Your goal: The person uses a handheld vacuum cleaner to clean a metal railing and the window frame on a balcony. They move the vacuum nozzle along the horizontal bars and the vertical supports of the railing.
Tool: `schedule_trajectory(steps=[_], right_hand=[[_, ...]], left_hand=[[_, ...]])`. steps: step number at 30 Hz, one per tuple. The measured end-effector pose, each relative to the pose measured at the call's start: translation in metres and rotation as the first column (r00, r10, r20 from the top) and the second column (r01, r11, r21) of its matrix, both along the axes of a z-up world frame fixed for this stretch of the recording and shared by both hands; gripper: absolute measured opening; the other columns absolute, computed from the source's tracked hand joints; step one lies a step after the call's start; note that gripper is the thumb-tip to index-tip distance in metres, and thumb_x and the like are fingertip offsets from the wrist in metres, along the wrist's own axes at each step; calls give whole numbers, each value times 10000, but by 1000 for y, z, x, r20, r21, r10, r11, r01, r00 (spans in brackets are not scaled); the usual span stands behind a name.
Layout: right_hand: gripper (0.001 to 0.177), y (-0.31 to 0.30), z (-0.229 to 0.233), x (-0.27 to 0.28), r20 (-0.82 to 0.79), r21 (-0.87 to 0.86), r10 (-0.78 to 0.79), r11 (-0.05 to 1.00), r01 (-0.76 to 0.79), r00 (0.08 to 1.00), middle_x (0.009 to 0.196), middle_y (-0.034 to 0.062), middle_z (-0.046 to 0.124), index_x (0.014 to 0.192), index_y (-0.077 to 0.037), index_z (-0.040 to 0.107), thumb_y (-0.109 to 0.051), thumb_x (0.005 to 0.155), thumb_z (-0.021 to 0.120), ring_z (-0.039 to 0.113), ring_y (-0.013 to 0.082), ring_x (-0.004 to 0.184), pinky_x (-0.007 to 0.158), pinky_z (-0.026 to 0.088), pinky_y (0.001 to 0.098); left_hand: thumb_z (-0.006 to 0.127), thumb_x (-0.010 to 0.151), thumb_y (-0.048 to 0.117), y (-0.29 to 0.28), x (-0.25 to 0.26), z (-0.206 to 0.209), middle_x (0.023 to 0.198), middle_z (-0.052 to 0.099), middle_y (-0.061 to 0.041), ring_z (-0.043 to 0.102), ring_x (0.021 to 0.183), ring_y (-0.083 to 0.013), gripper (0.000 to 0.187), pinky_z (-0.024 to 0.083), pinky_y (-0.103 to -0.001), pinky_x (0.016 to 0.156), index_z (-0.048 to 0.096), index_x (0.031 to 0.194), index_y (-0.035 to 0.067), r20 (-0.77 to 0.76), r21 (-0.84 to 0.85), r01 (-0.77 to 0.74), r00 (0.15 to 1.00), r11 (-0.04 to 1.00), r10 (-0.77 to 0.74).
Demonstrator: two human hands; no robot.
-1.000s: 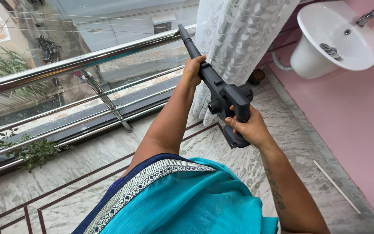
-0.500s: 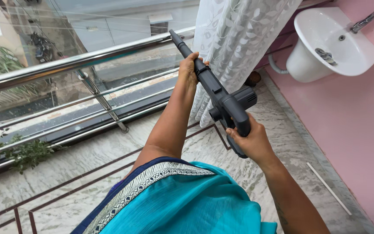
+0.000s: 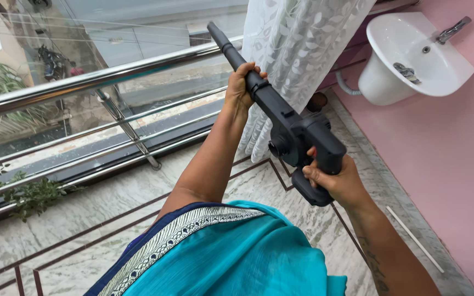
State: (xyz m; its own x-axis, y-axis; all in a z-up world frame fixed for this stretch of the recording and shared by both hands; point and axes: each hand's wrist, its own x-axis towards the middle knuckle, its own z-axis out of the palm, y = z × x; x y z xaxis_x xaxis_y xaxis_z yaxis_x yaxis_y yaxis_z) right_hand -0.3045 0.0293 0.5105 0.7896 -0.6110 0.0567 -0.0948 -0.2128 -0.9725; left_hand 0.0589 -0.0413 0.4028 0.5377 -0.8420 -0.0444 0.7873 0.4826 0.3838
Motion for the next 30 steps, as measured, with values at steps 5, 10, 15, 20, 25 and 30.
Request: schedule_trajectory(steps=[5,10,15,20,25,30], right_hand=[[397,-5,-21,-3,262,304,22,947,-104,965,749,41,632,1230,-51,589,-133,889,776,643,154,638,760,591,400],[387,-6,-34,3,369,448,-28,881,-152,929,725,32,598,1233,-54,593,-146,903,773,647,166,641,783,599,420],[363,-4,-36,31,219,288,-121,956,55,968,768,52,633,1187,-46,580,-112,880,761,622,150,607,723,589,390],[392,6,-36,48,170,150,-85,987,59,982,763,46,628,1203,-10,570,-101,885,780,644,147,644,735,583,356],[419,13,-42,42,182,164,10,986,-40,983,773,25,668,1254,-21,557,-168,909,744,679,122,686,743,593,320],[411,10,-58,43,36,-4,-98,995,98,995,742,31,654,1237,-3,552,-97,892,755,650,112,634,666,565,281]], left_hand=[[730,855,103,13,-6,10,790,612,-99,652,732,-259,212,595,-423,683,539,917,35,-35,-258,14,999,966,-24],[731,836,125,6,-10,4,782,618,-88,662,724,-258,265,600,-417,683,523,997,96,-77,-301,35,995,953,-61],[743,890,209,-20,-30,-17,827,595,-148,682,709,-328,384,636,-451,641,471,1094,32,-12,-9,-180,984,984,180],[762,849,185,-21,-33,-26,942,557,-128,666,681,-287,500,652,-467,575,413,1186,67,152,107,-228,966,968,211],[739,816,93,2,-31,-29,970,531,-110,659,698,-274,543,661,-496,560,350,1191,141,224,168,-217,958,962,177],[666,805,59,-7,-36,-35,917,510,-134,605,624,-276,509,636,-481,497,352,1191,168,209,214,-217,963,952,173]])
